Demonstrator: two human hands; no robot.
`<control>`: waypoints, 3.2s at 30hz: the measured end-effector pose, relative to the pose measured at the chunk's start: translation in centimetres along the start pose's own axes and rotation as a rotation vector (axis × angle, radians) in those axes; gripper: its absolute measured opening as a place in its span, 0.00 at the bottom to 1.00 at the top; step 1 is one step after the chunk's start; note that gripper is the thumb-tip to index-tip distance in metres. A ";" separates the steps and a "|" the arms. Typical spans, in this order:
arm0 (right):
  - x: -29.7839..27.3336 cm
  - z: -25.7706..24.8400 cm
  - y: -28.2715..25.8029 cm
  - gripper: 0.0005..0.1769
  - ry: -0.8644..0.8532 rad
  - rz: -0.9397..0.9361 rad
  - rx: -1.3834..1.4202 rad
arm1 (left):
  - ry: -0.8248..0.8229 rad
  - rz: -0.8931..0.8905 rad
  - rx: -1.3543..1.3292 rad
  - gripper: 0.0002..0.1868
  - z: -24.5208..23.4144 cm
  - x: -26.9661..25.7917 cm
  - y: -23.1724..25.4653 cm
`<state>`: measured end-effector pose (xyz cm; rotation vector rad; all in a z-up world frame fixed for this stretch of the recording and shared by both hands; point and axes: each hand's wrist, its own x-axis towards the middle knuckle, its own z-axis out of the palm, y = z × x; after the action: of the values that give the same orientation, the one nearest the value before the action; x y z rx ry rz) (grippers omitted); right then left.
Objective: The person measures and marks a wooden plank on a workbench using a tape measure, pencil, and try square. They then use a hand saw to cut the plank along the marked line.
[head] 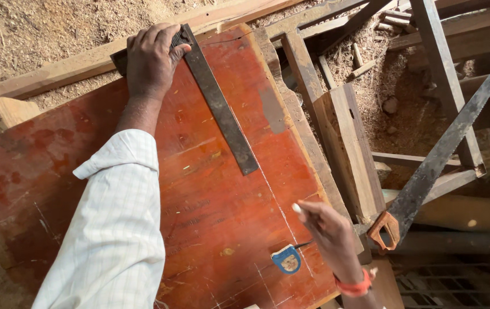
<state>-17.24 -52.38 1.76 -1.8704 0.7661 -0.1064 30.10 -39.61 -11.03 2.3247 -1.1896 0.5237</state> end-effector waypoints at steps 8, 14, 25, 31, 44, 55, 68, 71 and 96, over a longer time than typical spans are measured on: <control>15.9 5.3 -4.6 0.08 0.144 -0.550 -0.269 | 0.019 -0.007 0.002 0.30 -0.3 0.2 0.3; 22.6 8.1 -5.9 0.09 0.062 -0.670 -0.480 | -0.011 -0.040 0.013 0.34 -0.5 0.3 0.6; 23.4 7.9 -6.6 0.08 -0.061 -0.739 -0.568 | 0.006 -0.060 -0.011 0.36 0.4 -0.1 0.3; 21.0 4.6 -8.4 0.06 -0.407 -0.573 -0.793 | 0.007 -0.047 0.010 0.36 0.4 -0.2 0.1; -5.0 -14.6 11.0 0.11 0.179 0.036 1.018 | 0.101 -0.123 0.031 0.20 -7.4 1.0 0.8; -10.5 -17.7 26.5 0.49 0.652 0.935 0.561 | -0.227 -0.804 -0.350 0.10 -17.1 -20.1 16.7; -8.3 -11.4 20.3 0.35 0.441 0.629 0.849 | 0.060 -0.419 -0.364 0.29 -17.3 -26.8 28.0; -7.9 -11.1 20.6 0.33 0.443 0.557 0.742 | 0.048 -0.358 -0.375 0.26 -22.7 -31.5 28.3; -18.0 -7.6 0.9 0.18 0.094 -0.922 -0.561 | 0.156 -0.616 -0.135 0.15 -41.9 -51.3 29.6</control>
<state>-34.99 -48.84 9.12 -2.6445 -0.0921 -0.6121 -27.53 2.13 2.92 2.3195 -0.3819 0.3728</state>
